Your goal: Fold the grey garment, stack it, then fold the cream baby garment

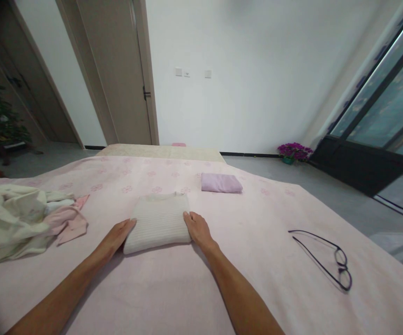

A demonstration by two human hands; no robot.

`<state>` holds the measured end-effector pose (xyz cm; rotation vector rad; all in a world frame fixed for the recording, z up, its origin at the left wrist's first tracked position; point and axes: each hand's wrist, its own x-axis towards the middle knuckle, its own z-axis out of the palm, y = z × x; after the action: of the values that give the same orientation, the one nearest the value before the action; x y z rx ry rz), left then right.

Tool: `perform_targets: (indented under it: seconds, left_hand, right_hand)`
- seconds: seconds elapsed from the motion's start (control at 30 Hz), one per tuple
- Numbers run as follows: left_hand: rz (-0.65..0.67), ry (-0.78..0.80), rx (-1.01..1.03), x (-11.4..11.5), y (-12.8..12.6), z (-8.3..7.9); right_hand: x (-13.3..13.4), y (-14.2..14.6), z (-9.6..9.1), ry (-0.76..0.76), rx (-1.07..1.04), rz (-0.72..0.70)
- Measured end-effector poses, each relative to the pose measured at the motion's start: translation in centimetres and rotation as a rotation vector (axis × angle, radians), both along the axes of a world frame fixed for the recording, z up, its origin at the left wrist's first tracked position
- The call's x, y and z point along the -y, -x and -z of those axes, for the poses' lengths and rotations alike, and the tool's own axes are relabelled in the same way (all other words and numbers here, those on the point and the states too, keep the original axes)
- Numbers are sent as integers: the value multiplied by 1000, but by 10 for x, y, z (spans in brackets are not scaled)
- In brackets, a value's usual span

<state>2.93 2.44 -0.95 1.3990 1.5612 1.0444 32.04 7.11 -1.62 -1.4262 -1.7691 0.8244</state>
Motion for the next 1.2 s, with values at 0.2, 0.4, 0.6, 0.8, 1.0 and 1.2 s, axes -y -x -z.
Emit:
perform_targets:
  seconds: [0.2, 0.4, 0.6, 0.8, 1.0, 1.2]
  left_hand:
    - [-6, 87, 61, 6, -3, -1]
    - [123, 218, 284, 19, 1, -14]
    - [100, 325, 162, 13, 7, -2]
    - [232, 345, 38, 14, 11, -3]
    - [69, -69, -569, 24, 13, -19]
    - [356, -532, -824, 17, 15, 4]
  right_hand:
    - [2, 0, 0, 40, -127, 37]
    - [9, -9, 1, 157, -281, -1]
    - [14, -8, -4, 11, -22, 80]
    - [22, -5, -6, -26, 235, 82]
    - [34, -9, -9, -288, 425, 87]
    - [37, -14, -11, -601, 428, -235]
